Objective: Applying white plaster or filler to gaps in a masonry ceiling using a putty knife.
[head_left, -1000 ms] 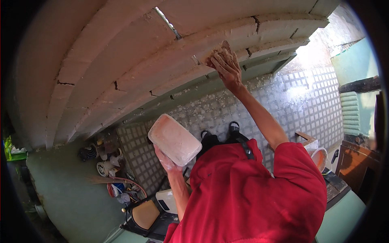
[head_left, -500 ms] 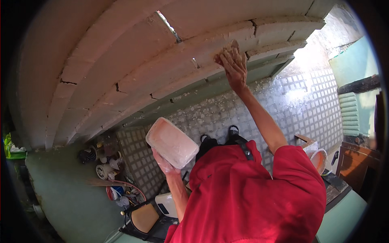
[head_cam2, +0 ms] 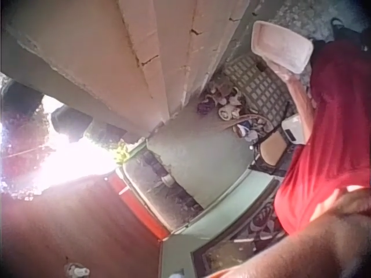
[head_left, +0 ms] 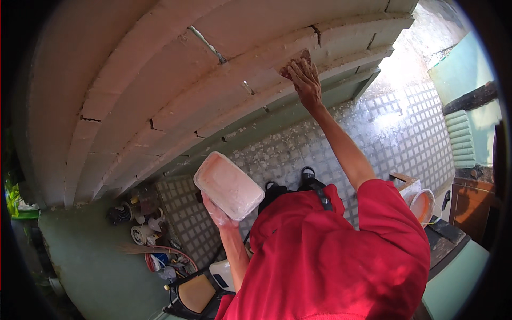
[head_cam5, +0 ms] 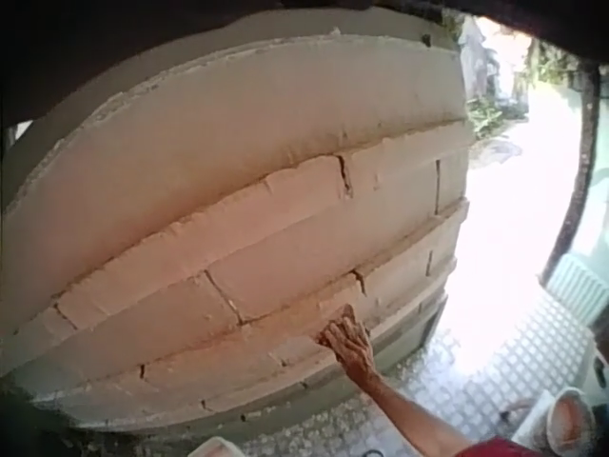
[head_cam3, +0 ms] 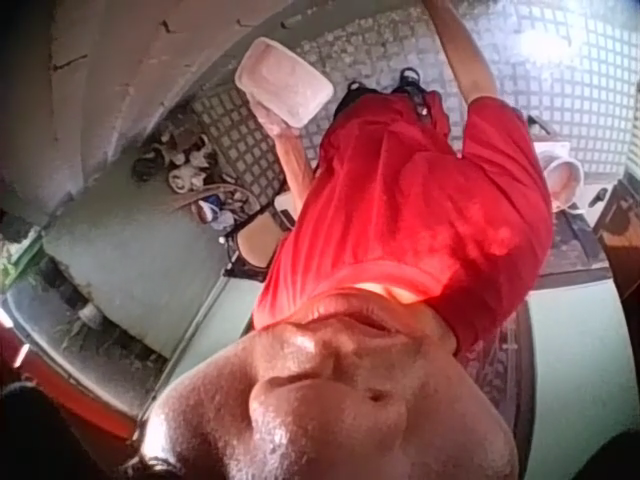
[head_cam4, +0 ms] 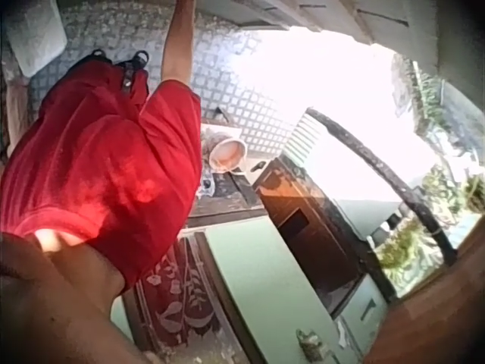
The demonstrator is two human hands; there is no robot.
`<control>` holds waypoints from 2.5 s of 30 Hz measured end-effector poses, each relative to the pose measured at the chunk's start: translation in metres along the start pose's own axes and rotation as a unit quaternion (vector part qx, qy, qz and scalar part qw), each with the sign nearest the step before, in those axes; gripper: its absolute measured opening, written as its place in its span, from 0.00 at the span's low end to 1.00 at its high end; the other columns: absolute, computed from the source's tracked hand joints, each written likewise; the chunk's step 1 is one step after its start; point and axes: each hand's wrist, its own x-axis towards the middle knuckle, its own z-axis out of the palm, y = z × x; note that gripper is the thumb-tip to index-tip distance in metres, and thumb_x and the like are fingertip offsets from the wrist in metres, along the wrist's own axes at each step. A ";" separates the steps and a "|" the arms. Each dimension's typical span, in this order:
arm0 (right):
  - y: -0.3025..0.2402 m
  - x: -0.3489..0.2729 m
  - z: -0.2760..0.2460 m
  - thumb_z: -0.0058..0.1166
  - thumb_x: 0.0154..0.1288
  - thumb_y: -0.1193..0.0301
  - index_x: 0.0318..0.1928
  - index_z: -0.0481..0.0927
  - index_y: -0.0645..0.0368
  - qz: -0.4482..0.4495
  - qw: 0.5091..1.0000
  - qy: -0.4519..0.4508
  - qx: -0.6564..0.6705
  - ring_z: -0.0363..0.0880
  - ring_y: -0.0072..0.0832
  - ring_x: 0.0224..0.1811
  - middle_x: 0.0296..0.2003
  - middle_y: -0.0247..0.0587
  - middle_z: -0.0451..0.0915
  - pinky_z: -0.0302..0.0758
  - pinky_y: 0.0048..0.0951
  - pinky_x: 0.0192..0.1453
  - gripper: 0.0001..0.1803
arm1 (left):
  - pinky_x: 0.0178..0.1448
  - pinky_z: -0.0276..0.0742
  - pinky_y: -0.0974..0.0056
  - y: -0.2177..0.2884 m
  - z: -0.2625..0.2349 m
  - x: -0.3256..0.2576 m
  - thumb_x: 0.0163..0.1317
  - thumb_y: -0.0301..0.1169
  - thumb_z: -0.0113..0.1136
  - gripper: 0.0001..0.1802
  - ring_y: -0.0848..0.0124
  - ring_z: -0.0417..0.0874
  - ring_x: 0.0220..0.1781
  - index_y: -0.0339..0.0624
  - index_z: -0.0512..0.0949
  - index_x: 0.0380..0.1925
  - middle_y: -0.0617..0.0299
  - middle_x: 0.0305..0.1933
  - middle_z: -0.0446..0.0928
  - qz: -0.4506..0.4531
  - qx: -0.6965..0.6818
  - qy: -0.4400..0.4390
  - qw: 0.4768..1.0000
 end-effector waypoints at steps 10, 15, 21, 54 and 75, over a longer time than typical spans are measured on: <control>0.010 0.031 0.016 0.60 0.50 0.80 0.58 0.77 0.50 0.015 0.999 0.037 0.006 0.66 0.41 0.67 0.60 0.34 0.74 0.58 0.50 0.72 0.31 | 0.65 0.71 0.49 -0.006 0.003 -0.007 0.71 0.54 0.35 0.32 0.56 0.69 0.67 0.50 0.58 0.69 0.60 0.69 0.63 0.003 -0.026 0.014 1.000; 0.019 -0.024 0.002 0.57 0.54 0.82 0.57 0.78 0.52 0.083 0.996 -0.017 -0.020 0.66 0.40 0.68 0.60 0.37 0.74 0.58 0.48 0.72 0.27 | 0.65 0.72 0.50 -0.004 0.000 -0.010 0.70 0.53 0.36 0.32 0.56 0.69 0.66 0.50 0.59 0.68 0.60 0.69 0.63 -0.004 -0.034 0.006 0.999; -0.013 0.048 -0.024 0.59 0.50 0.79 0.58 0.77 0.51 0.020 0.996 0.088 -0.002 0.63 0.40 0.69 0.61 0.35 0.73 0.58 0.49 0.72 0.30 | 0.65 0.72 0.50 -0.005 -0.003 -0.011 0.70 0.54 0.37 0.32 0.56 0.69 0.66 0.50 0.58 0.69 0.60 0.69 0.63 -0.015 -0.028 0.013 0.999; -0.007 0.019 -0.047 0.52 0.58 0.85 0.57 0.78 0.56 0.102 0.992 0.065 0.031 0.67 0.41 0.67 0.58 0.42 0.76 0.59 0.46 0.71 0.24 | 0.64 0.72 0.51 -0.010 0.014 -0.007 0.69 0.56 0.40 0.35 0.56 0.70 0.65 0.48 0.59 0.68 0.59 0.68 0.65 -0.004 -0.003 0.021 1.000; 0.027 0.004 0.021 0.47 0.57 0.89 0.59 0.74 0.62 0.085 0.986 0.124 0.070 0.62 0.44 0.70 0.63 0.47 0.70 0.59 0.48 0.72 0.27 | 0.61 0.75 0.51 0.007 0.009 0.005 0.69 0.55 0.38 0.33 0.56 0.72 0.64 0.48 0.60 0.67 0.59 0.66 0.66 -0.025 0.009 0.054 0.998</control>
